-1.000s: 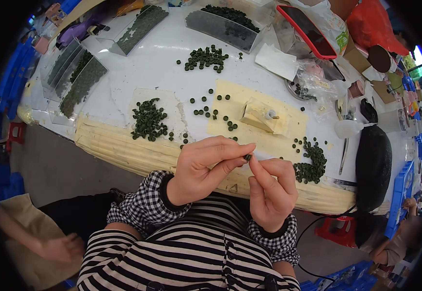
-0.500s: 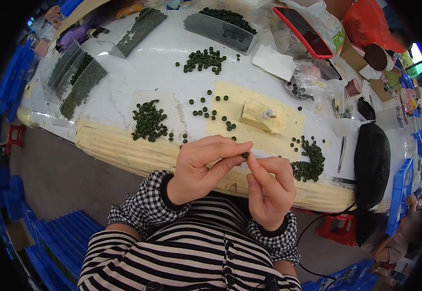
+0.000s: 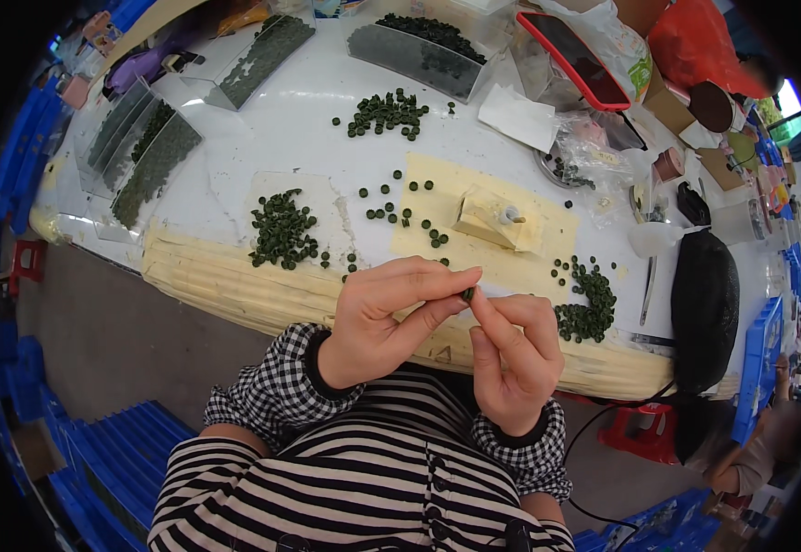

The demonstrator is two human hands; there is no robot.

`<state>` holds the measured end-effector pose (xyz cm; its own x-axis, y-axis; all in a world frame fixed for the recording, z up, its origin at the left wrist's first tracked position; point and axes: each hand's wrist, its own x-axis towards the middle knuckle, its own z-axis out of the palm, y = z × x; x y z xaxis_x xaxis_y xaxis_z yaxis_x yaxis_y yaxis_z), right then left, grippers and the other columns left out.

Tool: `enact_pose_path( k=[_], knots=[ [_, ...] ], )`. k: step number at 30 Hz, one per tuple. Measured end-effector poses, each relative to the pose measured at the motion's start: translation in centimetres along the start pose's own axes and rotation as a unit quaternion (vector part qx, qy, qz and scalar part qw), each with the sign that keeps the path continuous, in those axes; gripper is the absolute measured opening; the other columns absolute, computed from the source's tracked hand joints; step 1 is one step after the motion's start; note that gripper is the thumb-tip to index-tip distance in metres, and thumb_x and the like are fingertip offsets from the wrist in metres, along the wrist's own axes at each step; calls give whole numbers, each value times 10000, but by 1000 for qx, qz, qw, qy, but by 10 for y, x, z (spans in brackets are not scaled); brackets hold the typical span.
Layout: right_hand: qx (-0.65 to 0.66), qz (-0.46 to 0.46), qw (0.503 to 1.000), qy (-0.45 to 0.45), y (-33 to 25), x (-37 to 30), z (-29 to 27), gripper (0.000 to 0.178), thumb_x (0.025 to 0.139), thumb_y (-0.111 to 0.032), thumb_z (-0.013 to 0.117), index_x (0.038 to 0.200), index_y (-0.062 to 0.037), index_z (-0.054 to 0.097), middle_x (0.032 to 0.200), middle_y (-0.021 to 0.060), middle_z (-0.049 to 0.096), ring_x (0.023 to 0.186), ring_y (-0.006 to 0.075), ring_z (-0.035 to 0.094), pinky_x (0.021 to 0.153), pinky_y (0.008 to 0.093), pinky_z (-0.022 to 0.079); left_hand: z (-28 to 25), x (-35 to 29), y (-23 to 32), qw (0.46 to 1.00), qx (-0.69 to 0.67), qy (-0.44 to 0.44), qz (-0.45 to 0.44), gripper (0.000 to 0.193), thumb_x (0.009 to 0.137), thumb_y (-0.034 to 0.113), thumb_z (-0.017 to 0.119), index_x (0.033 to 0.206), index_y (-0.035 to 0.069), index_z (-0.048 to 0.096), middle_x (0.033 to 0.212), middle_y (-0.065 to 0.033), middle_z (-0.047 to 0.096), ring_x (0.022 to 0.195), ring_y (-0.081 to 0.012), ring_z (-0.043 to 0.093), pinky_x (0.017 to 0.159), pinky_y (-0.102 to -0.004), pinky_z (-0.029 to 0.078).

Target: Manually assembling small green plastic components into a white frame at a factory workbench.

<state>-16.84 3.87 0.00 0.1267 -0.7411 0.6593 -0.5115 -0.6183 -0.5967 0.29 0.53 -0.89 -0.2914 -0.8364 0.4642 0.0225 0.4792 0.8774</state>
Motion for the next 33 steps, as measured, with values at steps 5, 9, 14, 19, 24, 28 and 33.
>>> enact_pose_path(
  k=[5,9,14,19,24,28,33],
  knots=[
    [2,6,1000,2,0,0,1,369,737,30,728,1103,-13,718,884,66,647,767,226,581,681,314,476,-1,0,0,1000,-10,-8,-12,305,856,-80,655,1156,-25,671,946,-136,683,844,-168,660,735,-246,535],
    [-2,3,1000,1,0,1,0,358,739,26,729,1095,-14,722,879,66,649,766,224,578,678,312,477,0,-1,0,999,-39,25,-29,300,836,-65,686,1133,-22,681,941,-131,687,848,-167,664,752,-254,531],
    [-2,-1,1000,2,0,2,-1,348,745,24,728,1091,-15,723,878,67,651,761,222,574,674,309,476,4,-6,-6,993,-97,55,-48,265,821,-38,723,1082,-6,701,921,-121,697,835,-161,680,746,-251,540],
    [1,3,1000,7,0,1,0,341,749,23,729,1088,-15,724,877,66,653,758,219,575,672,307,475,2,-2,-3,998,-44,44,-25,245,800,-53,729,1038,0,712,904,-122,706,825,-175,684,731,-260,537],
    [-1,4,1000,10,0,0,0,350,745,27,730,1093,-14,722,883,67,658,765,218,583,671,306,475,3,-2,-4,998,-27,49,-7,232,773,-59,745,995,5,719,886,-119,712,810,-188,688,718,-269,535],
    [-5,9,1000,17,3,-2,0,359,741,36,728,1096,-12,720,882,68,658,762,219,583,666,307,473,4,-2,-4,998,-5,58,8,229,740,-70,761,952,1,715,883,-116,711,804,-189,689,713,-271,536],
    [-16,18,999,33,12,-6,-2,371,738,44,723,1104,-18,717,874,68,652,744,224,570,654,309,463,7,-4,-4,998,11,62,2,231,702,-79,778,907,2,708,874,-115,711,804,-192,687,709,-276,539]
  ],
)
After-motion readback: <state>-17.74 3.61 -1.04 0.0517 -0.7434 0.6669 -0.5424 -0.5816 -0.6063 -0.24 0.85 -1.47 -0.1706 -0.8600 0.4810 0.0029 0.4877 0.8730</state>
